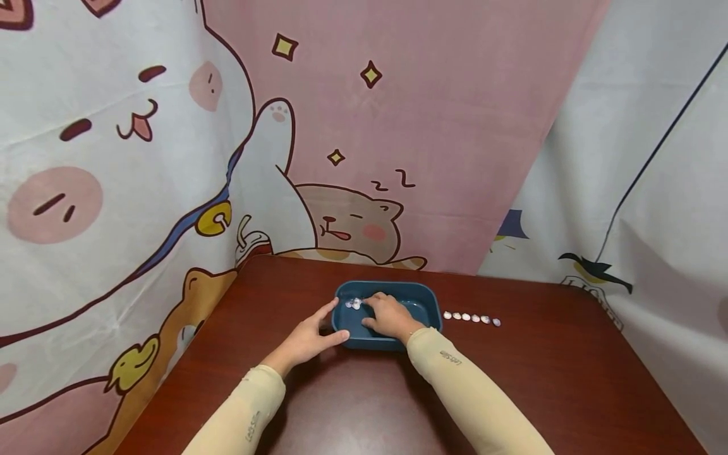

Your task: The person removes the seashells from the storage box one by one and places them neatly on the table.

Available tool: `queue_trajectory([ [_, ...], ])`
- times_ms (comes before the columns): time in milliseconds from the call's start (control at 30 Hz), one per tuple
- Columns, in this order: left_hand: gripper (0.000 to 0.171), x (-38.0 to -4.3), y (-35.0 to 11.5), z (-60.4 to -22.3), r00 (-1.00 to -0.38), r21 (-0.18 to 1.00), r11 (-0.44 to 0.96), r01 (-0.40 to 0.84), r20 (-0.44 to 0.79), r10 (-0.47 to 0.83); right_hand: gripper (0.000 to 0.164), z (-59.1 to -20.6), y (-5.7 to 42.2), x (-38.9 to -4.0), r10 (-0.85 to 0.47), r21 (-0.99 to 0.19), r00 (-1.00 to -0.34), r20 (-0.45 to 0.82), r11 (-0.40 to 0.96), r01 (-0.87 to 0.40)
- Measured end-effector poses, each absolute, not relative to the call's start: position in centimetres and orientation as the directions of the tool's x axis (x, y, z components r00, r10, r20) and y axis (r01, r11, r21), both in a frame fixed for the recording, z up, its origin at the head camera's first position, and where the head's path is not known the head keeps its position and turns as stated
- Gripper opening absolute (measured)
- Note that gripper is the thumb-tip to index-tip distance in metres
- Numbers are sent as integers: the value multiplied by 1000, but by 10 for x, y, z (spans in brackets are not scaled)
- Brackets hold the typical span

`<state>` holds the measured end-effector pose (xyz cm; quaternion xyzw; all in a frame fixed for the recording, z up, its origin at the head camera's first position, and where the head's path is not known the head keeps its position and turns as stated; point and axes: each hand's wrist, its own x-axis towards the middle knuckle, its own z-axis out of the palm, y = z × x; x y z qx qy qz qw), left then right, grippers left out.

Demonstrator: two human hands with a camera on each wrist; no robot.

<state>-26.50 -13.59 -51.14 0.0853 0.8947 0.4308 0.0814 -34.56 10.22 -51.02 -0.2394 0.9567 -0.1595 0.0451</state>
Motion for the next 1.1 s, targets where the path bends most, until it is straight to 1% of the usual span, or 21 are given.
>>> queue_trajectory([
  [100,93,-264,-137,-511,-972,783,616,83,-73,224,55,-510,101,-345,-472,-313,-881,-20,840,-443],
  [267,93,-264,-138,-510,-971,783,617,81,-77,225,62,-512,96,-345,-479,-266,-875,-70,854,-446],
  [400,92,-264,-138,-510,-972,788,610,85,-69,224,60,-511,88,-344,-489,-219,-864,-121,862,-458],
  [500,91,-264,-137,-510,-971,796,599,85,-70,230,58,-510,84,-343,-488,-214,-861,-143,865,-454],
  [567,91,-264,-137,-510,-969,799,595,83,-73,235,57,-510,83,-343,-488,-221,-862,-137,864,-453],
  [667,91,-264,-137,-509,-969,799,596,87,-73,238,49,-509,84,-344,-498,-233,-863,-80,852,-470],
  [800,91,-264,-137,-508,-971,804,589,76,-76,229,29,-506,85,-344,-505,-269,-863,30,827,-493],
  [900,91,-264,-137,-508,-972,808,585,68,-77,220,14,-504,86,-344,-499,-303,-864,72,814,-496],
  [1000,92,-264,-136,-509,-973,806,588,68,-77,218,10,-504,86,-343,-496,-316,-865,75,811,-492],
  [1100,91,-264,-136,-510,-973,806,588,64,-80,216,10,-504,88,-343,-495,-322,-866,78,809,-491],
])
